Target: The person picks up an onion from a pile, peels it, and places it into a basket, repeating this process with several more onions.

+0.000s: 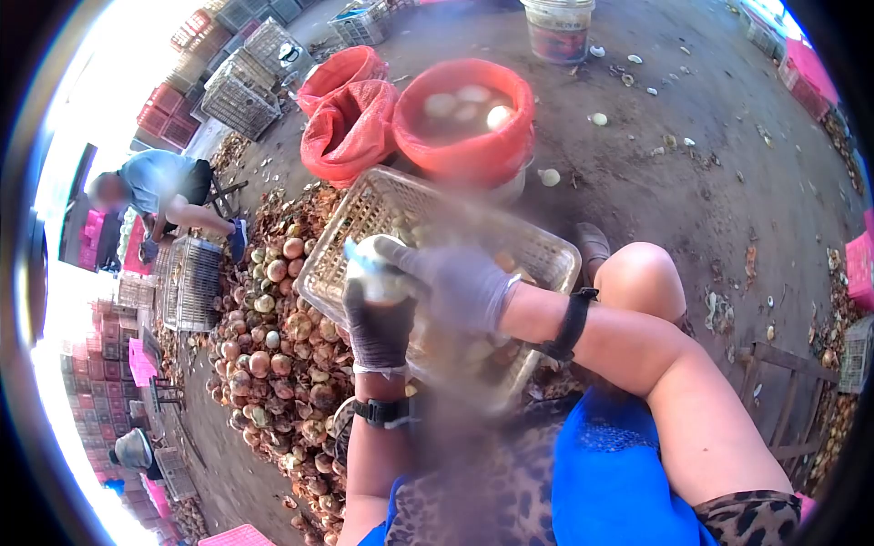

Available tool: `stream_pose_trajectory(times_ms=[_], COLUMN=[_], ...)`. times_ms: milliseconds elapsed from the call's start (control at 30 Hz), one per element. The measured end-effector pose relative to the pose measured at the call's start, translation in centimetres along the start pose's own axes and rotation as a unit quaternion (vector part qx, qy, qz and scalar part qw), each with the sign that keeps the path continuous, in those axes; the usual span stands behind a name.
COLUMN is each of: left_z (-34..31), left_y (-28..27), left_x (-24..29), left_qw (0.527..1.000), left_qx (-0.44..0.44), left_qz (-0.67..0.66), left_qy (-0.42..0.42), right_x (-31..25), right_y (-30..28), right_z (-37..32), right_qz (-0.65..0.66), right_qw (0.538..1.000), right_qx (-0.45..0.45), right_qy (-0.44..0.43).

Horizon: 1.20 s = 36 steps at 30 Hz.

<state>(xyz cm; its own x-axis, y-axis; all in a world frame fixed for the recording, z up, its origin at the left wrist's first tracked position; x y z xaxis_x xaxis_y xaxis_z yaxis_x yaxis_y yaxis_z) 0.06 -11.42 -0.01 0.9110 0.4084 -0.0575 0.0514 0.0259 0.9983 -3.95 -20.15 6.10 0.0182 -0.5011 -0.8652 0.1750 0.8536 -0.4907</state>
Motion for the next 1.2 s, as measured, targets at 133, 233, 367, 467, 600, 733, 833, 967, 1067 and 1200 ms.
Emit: stream_pose_trajectory(times_ms=[133,233,367,467,600,733,833,967,1067,1200], left_z=[-0.1,-0.7,-1.8,-2.0,-1.6,-1.8,-2.2,-2.7,-2.6,-1.9], left_y=[1.2,1.5,4.8,5.4,7.3,5.7,4.2,4.9,5.1,4.7], left_x=[0.8,0.6,-0.1,1.7,2.1,2.4,2.6,1.4,1.6,1.7], left_qw=[0.919,0.919,0.915,0.861,0.755,0.76,0.779,0.851,0.9,0.939], left_qx=[0.101,0.125,0.092,0.127,0.119,0.106,0.076,0.073,0.066,0.032], left_qz=[0.369,0.35,0.359,0.449,0.612,0.605,0.583,0.481,0.388,0.296], left_qy=[0.096,0.133,0.161,0.205,0.202,0.21,0.217,0.196,0.185,0.174], right_x=[2.8,4.7,4.9,3.4,1.0,1.7,6.4,5.7,3.5,2.0], right_y=[0.1,-0.4,-2.5,-2.0,-1.8,-3.4,-4.8,-5.1,-4.0,-0.7], right_z=[0.6,2.2,1.6,1.6,0.6,0.8,3.4,2.6,2.0,0.3], right_qz=[0.336,0.178,0.237,0.353,0.049,0.106,-0.023,-0.094,0.068,0.291], right_qw=[0.94,0.978,0.96,0.927,0.989,0.979,0.98,0.974,0.987,0.952], right_qx=[0.01,0.017,0.06,0.064,0.123,0.153,0.195,0.195,0.112,0.007], right_qy=[0.05,0.106,0.133,0.109,-0.064,0.079,0.036,0.064,0.089,0.095])
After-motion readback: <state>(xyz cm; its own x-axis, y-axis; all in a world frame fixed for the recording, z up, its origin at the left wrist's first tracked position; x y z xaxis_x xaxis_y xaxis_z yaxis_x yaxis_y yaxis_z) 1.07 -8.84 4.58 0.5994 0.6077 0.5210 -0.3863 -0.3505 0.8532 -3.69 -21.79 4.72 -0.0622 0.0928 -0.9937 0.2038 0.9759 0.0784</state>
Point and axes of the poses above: each hand's wrist, its own z-axis towards the middle knuckle, its own y-axis out of the palm, x = y × z, the point moved 7 cm from there along z, towards the middle knuckle, and after that the axes turned 6 degrees about y, right-handed, at the moved point
